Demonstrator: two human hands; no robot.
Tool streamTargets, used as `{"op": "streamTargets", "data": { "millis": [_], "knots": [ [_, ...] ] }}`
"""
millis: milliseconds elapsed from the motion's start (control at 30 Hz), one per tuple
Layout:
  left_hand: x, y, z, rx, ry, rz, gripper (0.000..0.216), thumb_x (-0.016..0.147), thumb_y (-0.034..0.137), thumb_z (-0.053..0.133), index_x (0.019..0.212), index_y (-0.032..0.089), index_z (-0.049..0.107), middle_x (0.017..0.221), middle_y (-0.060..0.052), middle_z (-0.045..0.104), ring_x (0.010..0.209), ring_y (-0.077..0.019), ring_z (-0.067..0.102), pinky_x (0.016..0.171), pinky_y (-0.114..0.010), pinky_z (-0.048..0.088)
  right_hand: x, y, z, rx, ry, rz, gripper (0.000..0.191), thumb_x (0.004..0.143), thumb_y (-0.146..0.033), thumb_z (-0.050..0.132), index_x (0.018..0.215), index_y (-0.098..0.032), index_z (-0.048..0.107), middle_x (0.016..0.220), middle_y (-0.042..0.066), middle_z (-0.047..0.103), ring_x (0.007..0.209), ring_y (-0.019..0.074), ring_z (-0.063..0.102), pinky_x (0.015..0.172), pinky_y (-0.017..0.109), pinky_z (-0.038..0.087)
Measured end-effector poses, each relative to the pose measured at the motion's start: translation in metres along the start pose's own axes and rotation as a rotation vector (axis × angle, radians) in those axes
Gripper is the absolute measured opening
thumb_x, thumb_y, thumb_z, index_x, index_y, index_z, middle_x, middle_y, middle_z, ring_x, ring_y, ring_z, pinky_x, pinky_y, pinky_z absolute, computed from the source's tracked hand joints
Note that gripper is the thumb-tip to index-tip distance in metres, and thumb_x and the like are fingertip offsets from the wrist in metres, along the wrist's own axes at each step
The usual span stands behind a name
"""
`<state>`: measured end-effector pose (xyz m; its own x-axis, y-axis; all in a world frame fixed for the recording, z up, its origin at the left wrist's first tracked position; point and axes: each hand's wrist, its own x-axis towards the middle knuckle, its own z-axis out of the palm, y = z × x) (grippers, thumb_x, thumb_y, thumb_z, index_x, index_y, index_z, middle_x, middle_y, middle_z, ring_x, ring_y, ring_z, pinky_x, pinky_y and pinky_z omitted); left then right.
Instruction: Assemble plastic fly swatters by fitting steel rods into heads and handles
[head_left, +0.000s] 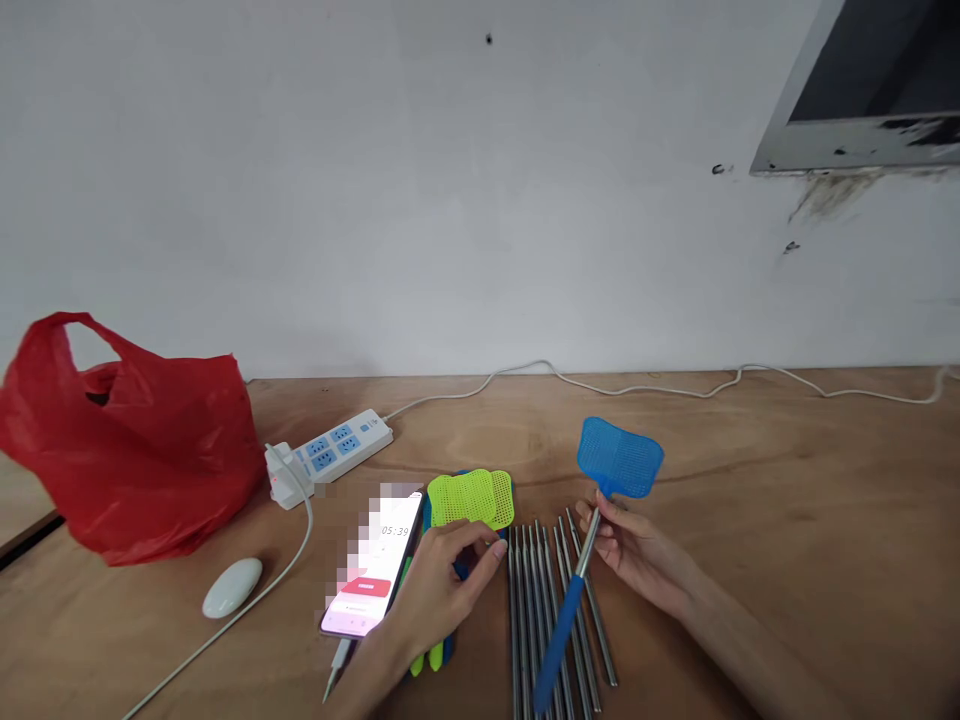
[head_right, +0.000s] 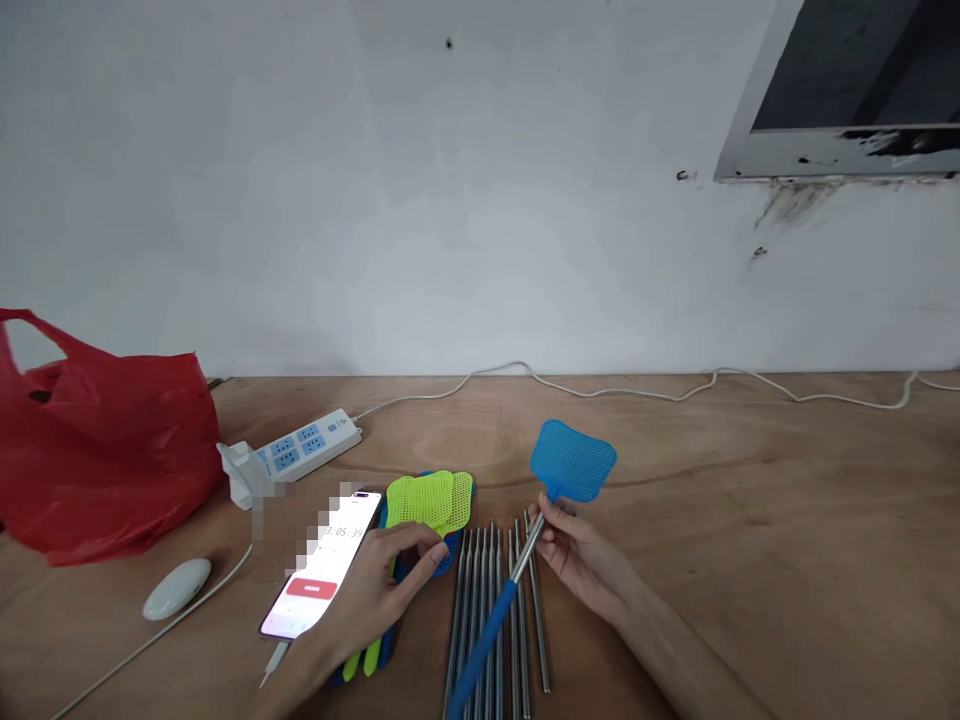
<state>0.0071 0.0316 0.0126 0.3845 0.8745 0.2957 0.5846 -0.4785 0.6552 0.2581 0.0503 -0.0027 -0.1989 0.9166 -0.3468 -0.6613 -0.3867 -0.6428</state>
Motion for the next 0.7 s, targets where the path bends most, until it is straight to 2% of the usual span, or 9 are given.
{"op": "streamTargets", "data": {
  "millis": [167, 267, 400, 567, 700],
  "knots": [
    [-0.002, 0.006, -0.001, -0.105, -0.091, 0.016, 0.036, 0.099, 0.039, 0.045, 0.079, 0.019, 0.068, 0.070, -0.003, 0.068, 0.066, -0.0169, 0.062, 0.062, -0.026, 0.044, 0.001, 0.011, 0.000, 0.080, 0.059, -0.061, 0.030, 0.051, -0.025, 0.098, 0.066, -0.017, 0.073, 0.070, -0.001, 0.069, 0.055, 0.0034, 0.054, 0.055, 0.009, 0.053],
    [-0.003, 0.006, 0.001, -0.135, -0.156, 0.004, 0.030, 0.093, 0.042, 0.056, 0.080, 0.019, 0.069, 0.066, 0.000, 0.065, 0.061, -0.0147, 0.058, 0.059, -0.024, 0.041, -0.001, 0.018, 0.002, 0.084, 0.081, -0.098, 0.032, 0.049, -0.026, 0.099, 0.067, -0.018, 0.075, 0.070, -0.001, 0.069, 0.057, 0.0049, 0.057, 0.056, 0.011, 0.054],
    [-0.004, 0.006, 0.006, -0.097, -0.172, -0.025, 0.025, 0.084, 0.039, 0.069, 0.071, 0.018, 0.064, 0.059, 0.003, 0.057, 0.057, -0.0123, 0.052, 0.057, -0.023, 0.037, -0.003, 0.026, 0.008, 0.068, 0.071, -0.138, 0.029, 0.051, -0.029, 0.098, 0.065, -0.019, 0.075, 0.070, 0.000, 0.070, 0.059, 0.0062, 0.059, 0.056, 0.013, 0.054],
    [-0.006, 0.003, 0.012, -0.062, -0.165, -0.033, 0.023, 0.087, 0.036, 0.066, 0.072, 0.018, 0.062, 0.063, 0.002, 0.057, 0.059, -0.0130, 0.054, 0.058, -0.023, 0.037, -0.003, 0.028, 0.011, 0.009, 0.028, -0.177, 0.030, 0.052, -0.030, 0.098, 0.071, -0.016, 0.078, 0.078, 0.001, 0.072, 0.060, 0.0060, 0.060, 0.057, 0.014, 0.053],
    [-0.008, 0.003, 0.012, -0.008, -0.176, -0.026, 0.022, 0.092, 0.036, 0.060, 0.077, 0.019, 0.061, 0.066, 0.002, 0.057, 0.060, -0.0133, 0.054, 0.057, -0.023, 0.036, -0.005, 0.029, 0.009, -0.041, -0.010, -0.188, 0.028, 0.061, -0.034, 0.094, 0.075, -0.016, 0.078, 0.078, 0.004, 0.074, 0.061, 0.0092, 0.062, 0.054, 0.017, 0.050]
  ]
}}
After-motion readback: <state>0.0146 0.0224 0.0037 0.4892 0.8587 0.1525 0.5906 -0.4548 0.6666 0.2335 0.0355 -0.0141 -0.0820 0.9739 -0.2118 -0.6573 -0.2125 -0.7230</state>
